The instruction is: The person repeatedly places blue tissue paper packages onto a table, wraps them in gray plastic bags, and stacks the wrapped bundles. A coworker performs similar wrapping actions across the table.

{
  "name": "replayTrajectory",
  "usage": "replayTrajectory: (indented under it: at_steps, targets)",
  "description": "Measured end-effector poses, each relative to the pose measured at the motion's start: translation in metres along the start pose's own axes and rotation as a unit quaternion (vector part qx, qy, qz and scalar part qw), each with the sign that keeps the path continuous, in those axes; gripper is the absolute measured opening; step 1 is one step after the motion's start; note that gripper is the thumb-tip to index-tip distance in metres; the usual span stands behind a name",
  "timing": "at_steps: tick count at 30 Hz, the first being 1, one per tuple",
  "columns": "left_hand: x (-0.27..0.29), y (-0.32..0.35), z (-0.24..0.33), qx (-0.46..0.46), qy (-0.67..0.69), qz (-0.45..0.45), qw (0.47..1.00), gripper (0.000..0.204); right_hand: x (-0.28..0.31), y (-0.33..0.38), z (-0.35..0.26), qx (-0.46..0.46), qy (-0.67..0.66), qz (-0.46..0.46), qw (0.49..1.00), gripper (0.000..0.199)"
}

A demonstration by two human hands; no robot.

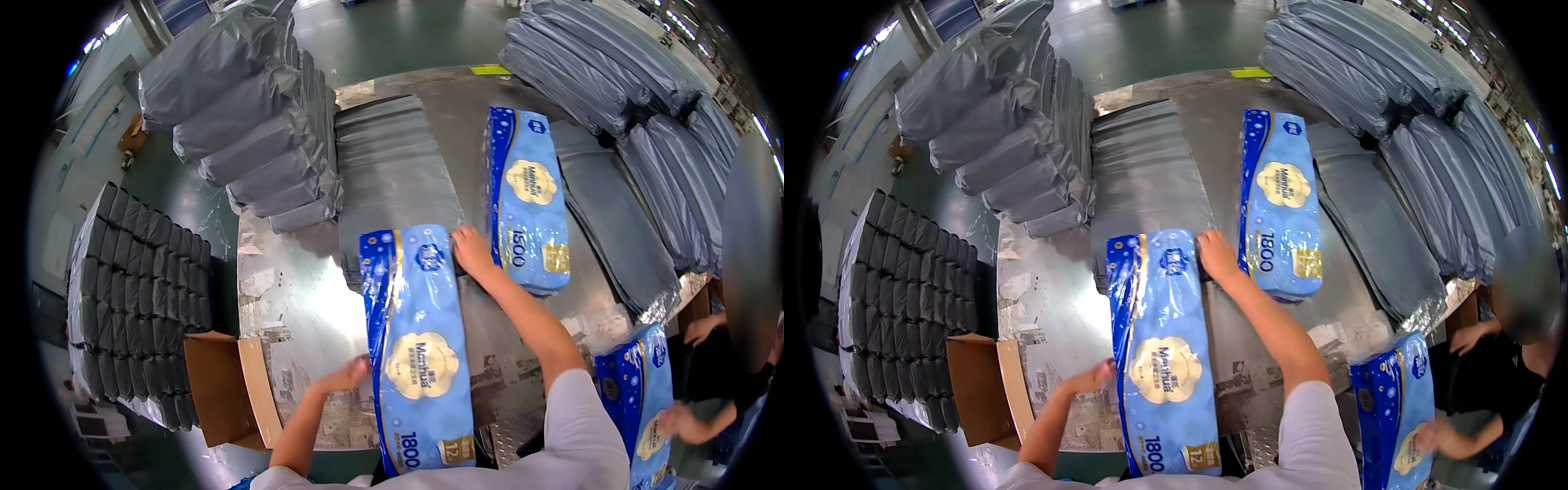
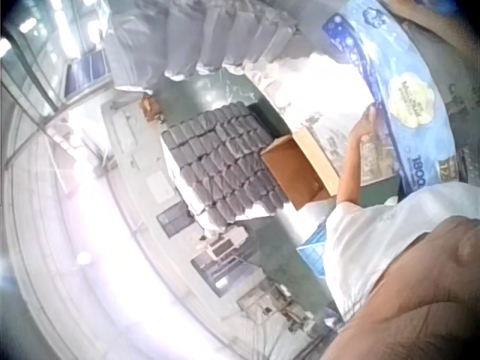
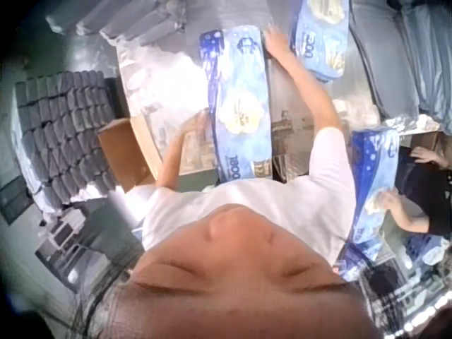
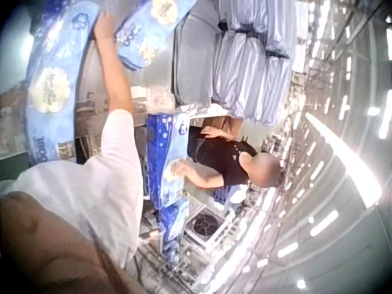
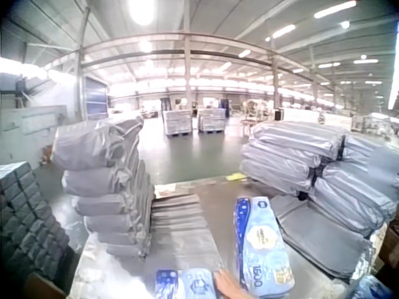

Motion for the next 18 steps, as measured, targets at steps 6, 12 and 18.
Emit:
replayTrajectory:
  at_steps: [6,12,18]
  targets:
    - [0.119,-0.068,0.164,-0.281,-0.436,0.430,0.739,0.037,-0.062,-0.077,0.054,0.014,0.142,-0.200,0.969,0.015]
    - [0.178,-0.150,0.178,-0.131,-0.441,0.486,0.743,0.027,-0.017,-0.071,0.016,-0.142,-0.206,-0.006,0.968,0.011]
    - [0.133,-0.135,0.140,-0.306,-0.215,0.504,0.779,0.021,-0.027,-0.005,0.002,-0.081,-0.338,0.041,0.937,0.017]
Point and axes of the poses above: each hand's wrist, its own y-axis away from the middle knuckle, its own x-axis out of the back of the hand, z = x × y, the point moved 2 cm from there along -y, towards the middle knuckle, and after that the axes turned 13 degrees about -z, right-handed, at the moved point
